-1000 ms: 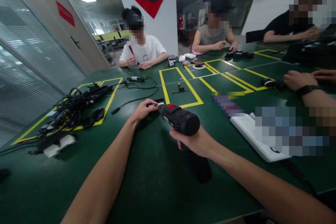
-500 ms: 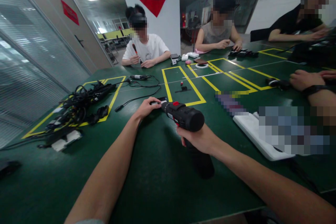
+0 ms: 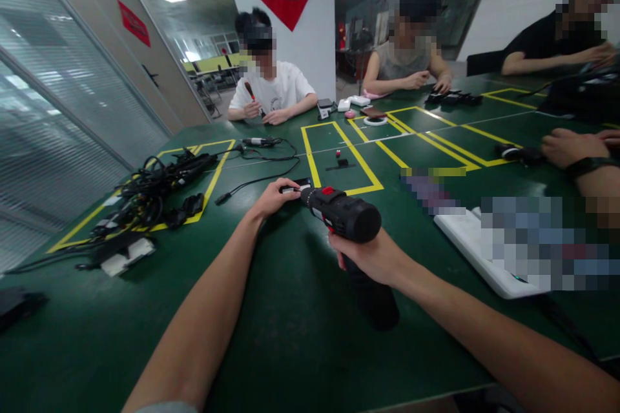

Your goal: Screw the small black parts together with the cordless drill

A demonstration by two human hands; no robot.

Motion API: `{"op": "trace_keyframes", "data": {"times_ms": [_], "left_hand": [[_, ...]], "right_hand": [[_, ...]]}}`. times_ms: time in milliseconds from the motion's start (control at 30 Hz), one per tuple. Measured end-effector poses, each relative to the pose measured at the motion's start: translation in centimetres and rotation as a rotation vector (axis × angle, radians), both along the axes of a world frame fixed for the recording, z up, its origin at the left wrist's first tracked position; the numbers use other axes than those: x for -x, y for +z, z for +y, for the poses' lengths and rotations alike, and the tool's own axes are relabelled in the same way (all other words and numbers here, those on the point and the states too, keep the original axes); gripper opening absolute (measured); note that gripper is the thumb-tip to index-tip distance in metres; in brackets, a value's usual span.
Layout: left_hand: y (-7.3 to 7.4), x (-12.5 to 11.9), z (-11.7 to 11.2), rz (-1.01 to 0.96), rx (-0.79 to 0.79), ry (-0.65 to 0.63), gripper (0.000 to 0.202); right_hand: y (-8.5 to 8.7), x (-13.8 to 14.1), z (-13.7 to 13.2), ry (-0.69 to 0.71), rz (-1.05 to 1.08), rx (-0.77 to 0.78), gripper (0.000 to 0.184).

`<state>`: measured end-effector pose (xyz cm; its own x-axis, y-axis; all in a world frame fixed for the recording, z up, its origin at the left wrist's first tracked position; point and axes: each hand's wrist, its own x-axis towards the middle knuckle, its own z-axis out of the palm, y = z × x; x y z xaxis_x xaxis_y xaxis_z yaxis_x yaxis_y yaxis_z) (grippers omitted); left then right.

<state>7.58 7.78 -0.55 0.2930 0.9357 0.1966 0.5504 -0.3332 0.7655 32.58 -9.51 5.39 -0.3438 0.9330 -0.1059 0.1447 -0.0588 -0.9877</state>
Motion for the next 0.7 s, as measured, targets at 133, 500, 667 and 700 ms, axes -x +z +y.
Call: {"op": "trace_keyframes", "data": {"times_ms": [133, 500, 667, 700], "left_hand": [[-0.1, -0.07, -0.16, -0.023, 0.023, 0.014, 0.038], [0.2, -0.39, -0.46, -0.045, 0.088, 0.026, 0.04], [0.24, -0.19, -0.32, -0.039, 0.11, 0.011, 0.04], [0.2, -0.13, -0.27, -0.039, 0.113, 0.005, 0.039]], "right_hand": [[0.33, 0.0, -0.14, -0.019, -0.011, -0.006, 0.032], [0.51, -0.03, -0.24, -0.008, -0.016, -0.012, 0.038], [0.66, 0.02, -0.28, -0.013, -0.016, -0.011, 0.043], [0.6, 0.01, -0.25, -0.013, -0.013, -0.011, 0.044]]}}
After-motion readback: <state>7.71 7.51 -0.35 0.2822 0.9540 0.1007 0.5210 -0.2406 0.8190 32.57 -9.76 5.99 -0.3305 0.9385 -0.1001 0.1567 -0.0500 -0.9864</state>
